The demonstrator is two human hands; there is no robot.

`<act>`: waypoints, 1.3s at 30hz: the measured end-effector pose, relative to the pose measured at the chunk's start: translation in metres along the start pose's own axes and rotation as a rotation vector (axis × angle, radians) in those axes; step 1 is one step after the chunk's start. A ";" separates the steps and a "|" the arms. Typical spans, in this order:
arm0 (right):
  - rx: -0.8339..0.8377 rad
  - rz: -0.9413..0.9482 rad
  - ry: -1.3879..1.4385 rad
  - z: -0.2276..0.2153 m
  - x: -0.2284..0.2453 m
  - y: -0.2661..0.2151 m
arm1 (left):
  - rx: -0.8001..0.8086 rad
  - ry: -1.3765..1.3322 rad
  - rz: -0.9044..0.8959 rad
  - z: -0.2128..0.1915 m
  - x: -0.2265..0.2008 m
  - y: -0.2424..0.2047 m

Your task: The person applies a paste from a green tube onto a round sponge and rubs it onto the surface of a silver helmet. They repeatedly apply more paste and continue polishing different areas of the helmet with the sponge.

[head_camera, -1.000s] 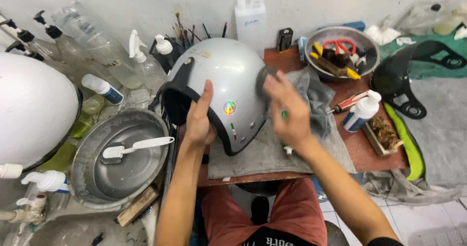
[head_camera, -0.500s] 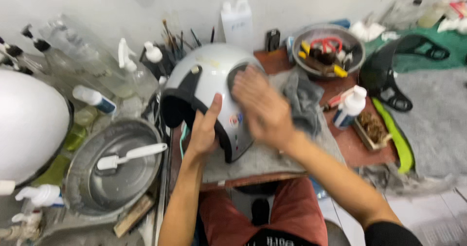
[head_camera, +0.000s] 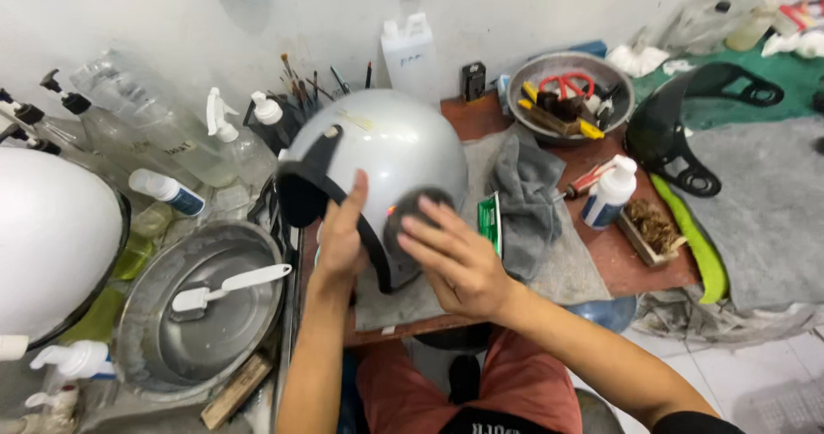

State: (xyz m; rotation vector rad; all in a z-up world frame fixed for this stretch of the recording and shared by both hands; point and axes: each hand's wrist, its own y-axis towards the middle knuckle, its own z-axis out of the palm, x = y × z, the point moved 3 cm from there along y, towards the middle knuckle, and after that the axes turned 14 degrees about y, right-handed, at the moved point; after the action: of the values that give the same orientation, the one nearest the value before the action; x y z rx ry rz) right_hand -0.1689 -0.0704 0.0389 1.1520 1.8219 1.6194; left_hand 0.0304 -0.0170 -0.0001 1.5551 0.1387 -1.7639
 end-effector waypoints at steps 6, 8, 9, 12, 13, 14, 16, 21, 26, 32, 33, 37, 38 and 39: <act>-0.133 0.141 0.093 -0.021 -0.035 0.018 | -0.089 -0.115 -0.120 0.035 -0.054 -0.004; -0.128 0.081 0.067 -0.010 -0.024 0.036 | -0.086 -0.106 -0.137 0.044 -0.061 -0.006; -0.121 0.000 0.042 -0.004 -0.020 0.050 | -0.080 -0.098 -0.135 0.049 -0.068 -0.002; -0.038 -0.017 -0.030 0.021 0.004 0.007 | -0.111 -0.108 -0.116 0.039 -0.066 0.001; -0.042 -0.010 -0.028 0.016 -0.002 0.000 | -0.112 -0.104 -0.123 0.038 -0.068 -0.001; -0.031 0.003 -0.031 0.011 -0.010 -0.005 | -0.064 -0.091 -0.134 0.040 -0.070 -0.001; -0.017 0.012 -0.034 0.000 -0.027 0.007 | -0.018 -0.082 -0.141 0.042 -0.071 0.001; -0.149 0.015 -0.058 -0.001 -0.034 0.062 | 0.053 -0.113 -0.126 0.041 -0.055 0.004; -0.020 0.038 -0.092 0.010 -0.022 0.003 | 0.040 -0.228 -0.141 0.043 -0.084 0.010; -0.116 0.162 0.007 -0.007 -0.060 0.041 | 0.023 -0.162 -0.188 0.045 -0.079 0.007; -0.109 0.106 0.004 -0.006 -0.056 0.058 | 0.056 -0.146 -0.179 0.047 -0.076 0.011; 0.059 -0.031 -0.060 0.019 -0.019 0.016 | 0.189 -0.103 0.010 0.041 -0.064 0.012; 0.082 -0.054 -0.084 0.016 -0.020 0.003 | 0.066 -0.055 -0.083 0.033 -0.055 0.009; 0.105 -0.077 -0.107 0.013 -0.021 -0.009 | -0.057 -0.007 -0.176 0.025 -0.046 0.005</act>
State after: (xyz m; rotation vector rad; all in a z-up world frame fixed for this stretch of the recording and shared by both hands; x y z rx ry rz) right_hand -0.1494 -0.0795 0.0230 1.1743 1.8774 1.4072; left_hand 0.0112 -0.0128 0.0483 1.5352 0.3283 -1.8833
